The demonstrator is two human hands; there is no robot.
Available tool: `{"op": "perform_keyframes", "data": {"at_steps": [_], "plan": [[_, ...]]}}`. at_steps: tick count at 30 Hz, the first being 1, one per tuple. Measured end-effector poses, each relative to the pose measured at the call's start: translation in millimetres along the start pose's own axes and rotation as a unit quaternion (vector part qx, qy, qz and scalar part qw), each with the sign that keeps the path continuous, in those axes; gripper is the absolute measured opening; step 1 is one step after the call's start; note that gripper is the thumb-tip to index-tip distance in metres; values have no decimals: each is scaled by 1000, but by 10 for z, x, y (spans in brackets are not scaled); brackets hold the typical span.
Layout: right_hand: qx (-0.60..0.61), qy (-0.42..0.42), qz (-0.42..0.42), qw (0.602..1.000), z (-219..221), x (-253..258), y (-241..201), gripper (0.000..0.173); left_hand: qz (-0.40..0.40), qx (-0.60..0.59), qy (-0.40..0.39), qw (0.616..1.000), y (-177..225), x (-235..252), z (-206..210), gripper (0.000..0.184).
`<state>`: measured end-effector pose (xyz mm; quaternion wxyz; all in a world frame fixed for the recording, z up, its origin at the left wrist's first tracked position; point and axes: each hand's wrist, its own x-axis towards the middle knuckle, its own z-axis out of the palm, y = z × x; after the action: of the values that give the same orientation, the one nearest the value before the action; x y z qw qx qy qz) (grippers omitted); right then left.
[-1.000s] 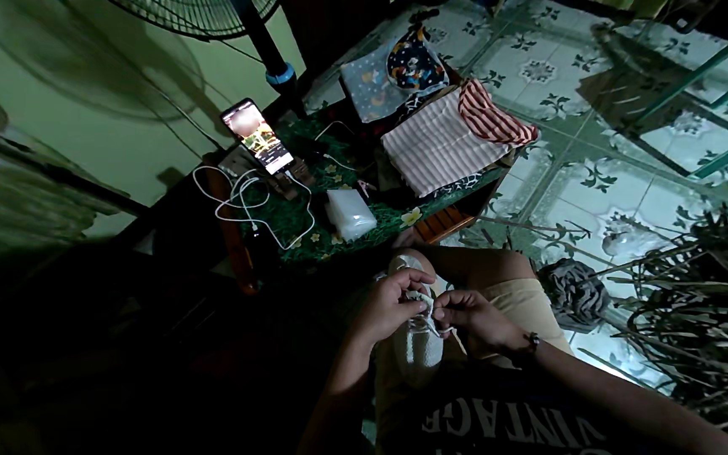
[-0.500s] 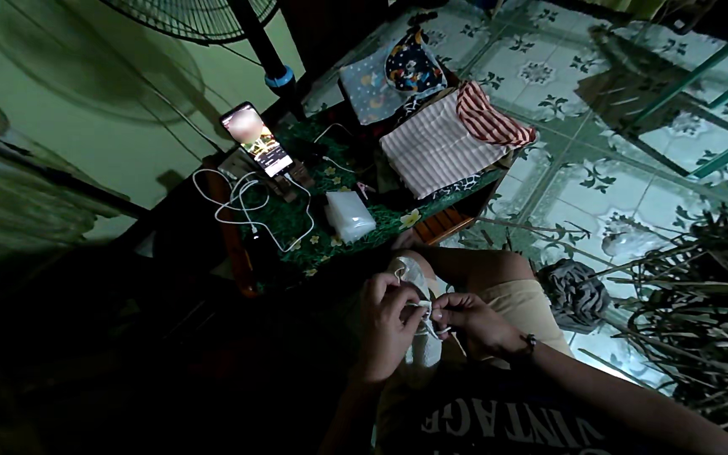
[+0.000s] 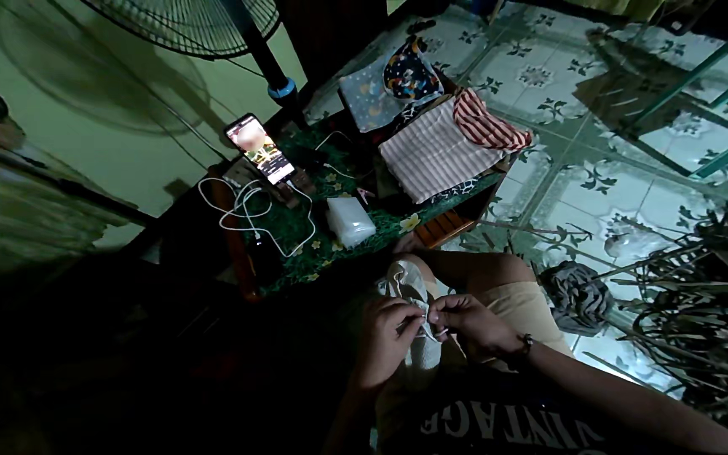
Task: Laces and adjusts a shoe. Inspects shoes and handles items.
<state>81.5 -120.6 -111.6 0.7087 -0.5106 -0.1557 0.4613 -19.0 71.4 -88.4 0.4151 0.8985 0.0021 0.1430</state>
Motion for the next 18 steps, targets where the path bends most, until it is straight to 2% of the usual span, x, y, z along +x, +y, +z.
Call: {"op": "perform_keyframes", "data": {"at_steps": [5,10,14,18], "plan": [[-22,7,1,1000,37,9,-61,6,-3,-28,-13,1000,-15,30,-30,9],[-36,19,9,999,9,-9,-95,22,-30,-117,-6,993,111,112,-244,14],[-56,14,-24,998,-57,-3,-91,26,-29,-169,60,983,210,173,-457,18],[-47,0,-33,998,-102,17,-149,28,-2,-258,129,957,301,230,-718,15]]}}
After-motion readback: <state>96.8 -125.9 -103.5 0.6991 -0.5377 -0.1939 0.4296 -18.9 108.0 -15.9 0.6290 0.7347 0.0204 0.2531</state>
